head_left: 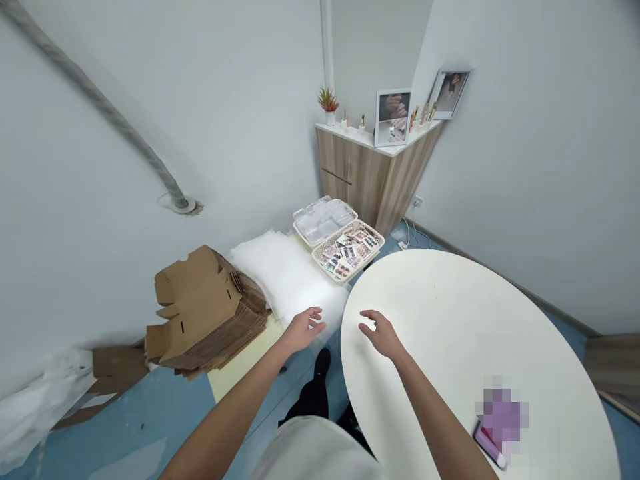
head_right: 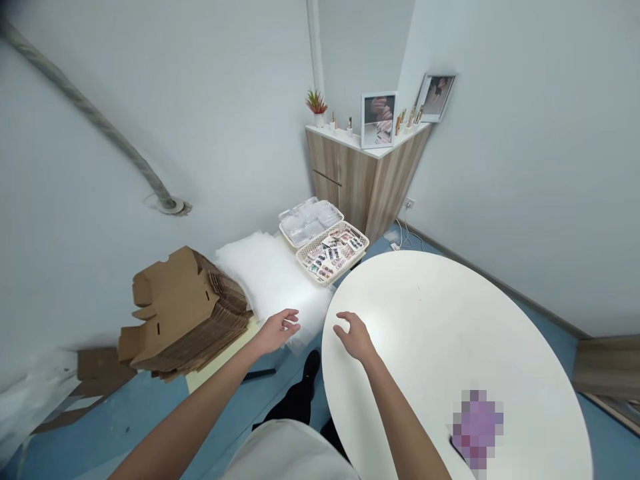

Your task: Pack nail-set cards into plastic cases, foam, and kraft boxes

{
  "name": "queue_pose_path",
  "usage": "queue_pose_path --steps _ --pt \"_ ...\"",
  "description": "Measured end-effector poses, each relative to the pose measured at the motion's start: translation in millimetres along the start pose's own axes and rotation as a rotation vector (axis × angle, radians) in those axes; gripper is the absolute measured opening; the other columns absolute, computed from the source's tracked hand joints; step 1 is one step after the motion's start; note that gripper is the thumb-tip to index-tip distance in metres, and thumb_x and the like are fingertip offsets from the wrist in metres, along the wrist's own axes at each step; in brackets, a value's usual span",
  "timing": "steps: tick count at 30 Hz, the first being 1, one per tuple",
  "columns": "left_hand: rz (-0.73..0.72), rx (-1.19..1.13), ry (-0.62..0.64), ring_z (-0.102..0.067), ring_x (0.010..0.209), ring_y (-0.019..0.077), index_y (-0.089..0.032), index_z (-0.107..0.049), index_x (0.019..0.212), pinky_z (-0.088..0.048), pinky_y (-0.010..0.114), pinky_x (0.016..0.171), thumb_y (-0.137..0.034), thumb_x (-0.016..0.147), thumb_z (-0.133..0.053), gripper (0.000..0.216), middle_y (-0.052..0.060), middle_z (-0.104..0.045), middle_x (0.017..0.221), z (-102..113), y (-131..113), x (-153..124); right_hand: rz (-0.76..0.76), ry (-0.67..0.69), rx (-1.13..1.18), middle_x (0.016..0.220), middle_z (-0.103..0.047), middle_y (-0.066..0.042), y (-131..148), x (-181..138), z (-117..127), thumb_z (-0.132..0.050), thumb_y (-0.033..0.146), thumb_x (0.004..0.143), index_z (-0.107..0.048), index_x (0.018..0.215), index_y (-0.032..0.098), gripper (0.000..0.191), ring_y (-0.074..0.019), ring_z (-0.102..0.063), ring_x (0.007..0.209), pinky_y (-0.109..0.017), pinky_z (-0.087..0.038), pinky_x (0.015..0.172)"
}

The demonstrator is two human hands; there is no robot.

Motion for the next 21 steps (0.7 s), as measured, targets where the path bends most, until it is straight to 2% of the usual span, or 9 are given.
queue_pose_path --steps 3,6,9,11,14,17,21 --pt "0.005 0.02 0.072 -0.06 0.083 0.0165 -0.017 -0.053 0.111 -0.047 0.027 0.071 -0.042 0.07 -0.058 0.047 0.008 -0.059 0.103 16.9 -5.2 34.2 -0.05 -0.154 -0.088 0.121 -0.049 -0.009 -1.0 26.7 -1.3 -0.053 0.035 0.071 -0.057 0.104 0.022 0.036 -0.0274 -0.037 0.121 -0.046 -0.032 0.096" --pt "-0.034 0.033 0.131 -0.06 0.085 0.0175 -0.018 -0.053 0.112 -0.047 0.029 0.074 -0.042 0.071 -0.058 0.049 0.009 -0.059 0.106 30.0 -12.1 77.0 -0.074 -0.117 0.008 0.116 -0.054 -0.008 0.3 56.9 -8.4 -0.05 0.036 0.073 -0.055 0.106 0.022 0.036 -0.0235 -0.049 0.11 -0.04 -0.04 0.09" --pt "-0.081 0.045 0.128 -0.06 0.087 0.0188 -0.018 -0.051 0.115 -0.047 0.03 0.075 -0.04 0.072 -0.057 0.049 0.01 -0.059 0.108 36.0 -17.0 123.9 -0.087 -0.079 0.082 0.108 -0.059 -0.006 5.6 89.6 -18.5 -0.049 0.035 0.073 -0.055 0.104 0.022 0.034 -0.0194 -0.057 0.094 -0.035 -0.045 0.081" --pt "-0.118 0.045 0.119 -0.059 0.092 0.0197 -0.018 -0.052 0.113 -0.046 0.03 0.08 -0.037 0.071 -0.059 0.047 0.009 -0.059 0.109 34.9 -18.8 156.5 -0.097 -0.104 0.085 0.106 -0.06 -0.005 10.1 113.1 -24.4 -0.051 0.031 0.071 -0.055 0.103 0.022 0.034 -0.0187 -0.058 0.091 -0.035 -0.046 0.082" --pt "-0.145 0.016 0.116 -0.057 0.099 0.0194 -0.018 -0.053 0.112 -0.044 0.03 0.085 -0.027 0.074 -0.054 0.039 0.008 -0.057 0.115 27.9 -20.4 205.8 -0.146 -0.193 0.148 0.112 -0.057 -0.006 16.4 149.7 -31.0 -0.052 0.021 0.066 -0.054 0.108 0.022 0.043 -0.0195 -0.055 0.1 -0.035 -0.044 0.087" --pt "-0.152 0.019 0.126 -0.052 0.107 0.0194 -0.018 -0.049 0.116 -0.041 0.03 0.09 -0.015 0.074 -0.048 0.042 0.008 -0.054 0.12 19.5 -21.4 250.1 -0.234 -0.287 0.358 0.123 -0.051 -0.007 21.5 183.2 -37.8 -0.05 0.016 0.061 -0.046 0.118 0.021 0.057 -0.0213 -0.05 0.111 -0.034 -0.044 0.088" --pt "-0.133 0.075 0.166 -0.049 0.112 0.0209 -0.018 -0.047 0.119 -0.038 0.031 0.091 -0.012 0.073 -0.047 0.046 0.01 -0.054 0.121 9.7 -17.1 288.7 -0.341 -0.36 0.58 0.127 -0.047 -0.009 24.7 210.9 -49.6 -0.049 0.016 0.061 -0.037 0.125 0.022 0.065 -0.0225 -0.047 0.116 -0.034 -0.048 0.084"
Point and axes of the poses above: each hand's wrist, its own x-axis towards the middle knuckle, its own z-axis out of the back of the hand, y = z × x, the point moved 2 cm from there along x, towards the middle knuckle
